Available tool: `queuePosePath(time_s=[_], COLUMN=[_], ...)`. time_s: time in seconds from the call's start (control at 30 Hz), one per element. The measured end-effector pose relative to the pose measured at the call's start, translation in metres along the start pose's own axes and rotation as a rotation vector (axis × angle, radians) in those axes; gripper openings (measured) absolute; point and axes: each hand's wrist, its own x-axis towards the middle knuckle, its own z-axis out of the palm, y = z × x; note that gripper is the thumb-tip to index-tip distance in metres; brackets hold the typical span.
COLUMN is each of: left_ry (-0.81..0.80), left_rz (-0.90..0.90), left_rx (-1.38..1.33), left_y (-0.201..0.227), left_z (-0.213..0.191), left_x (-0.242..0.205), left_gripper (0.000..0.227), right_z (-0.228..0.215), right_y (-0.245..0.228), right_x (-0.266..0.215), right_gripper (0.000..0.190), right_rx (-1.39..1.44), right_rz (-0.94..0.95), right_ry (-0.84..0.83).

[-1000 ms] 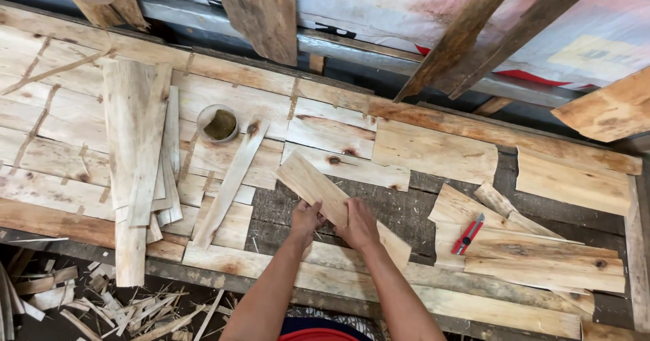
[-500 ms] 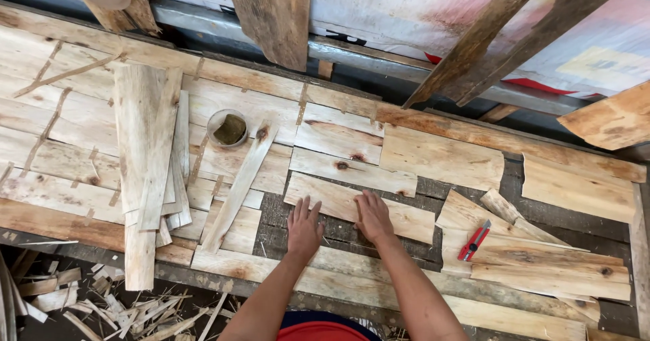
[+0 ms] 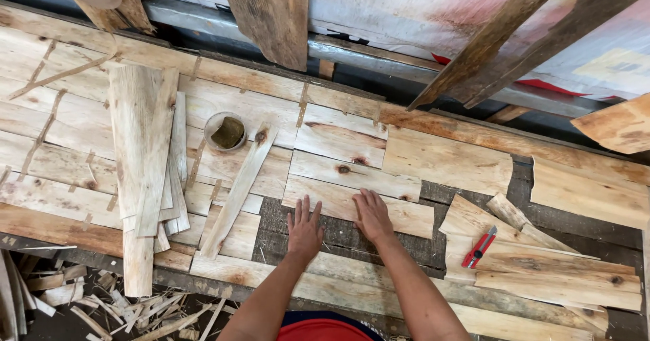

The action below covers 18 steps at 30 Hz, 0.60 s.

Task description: Assemble and fit thin wood veneer pieces onto a larger board to create a pattern.

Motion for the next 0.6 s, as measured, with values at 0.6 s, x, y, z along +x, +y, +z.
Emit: queuePosePath(time_s=[0.6], left_ry=[-0.035], left_rz=[-0.033], left_rx=[0.001], left_y=[0.0051], left_z=[-0.0051], left_x=[0.0003], left_gripper=[0.081], right_z=[0.0009], right_y=[0.0014], right_x=[0.0025], right_gripper=[0.084], right_rx=[-0.022], right_rz=[0.048], right_ry=[-0.088])
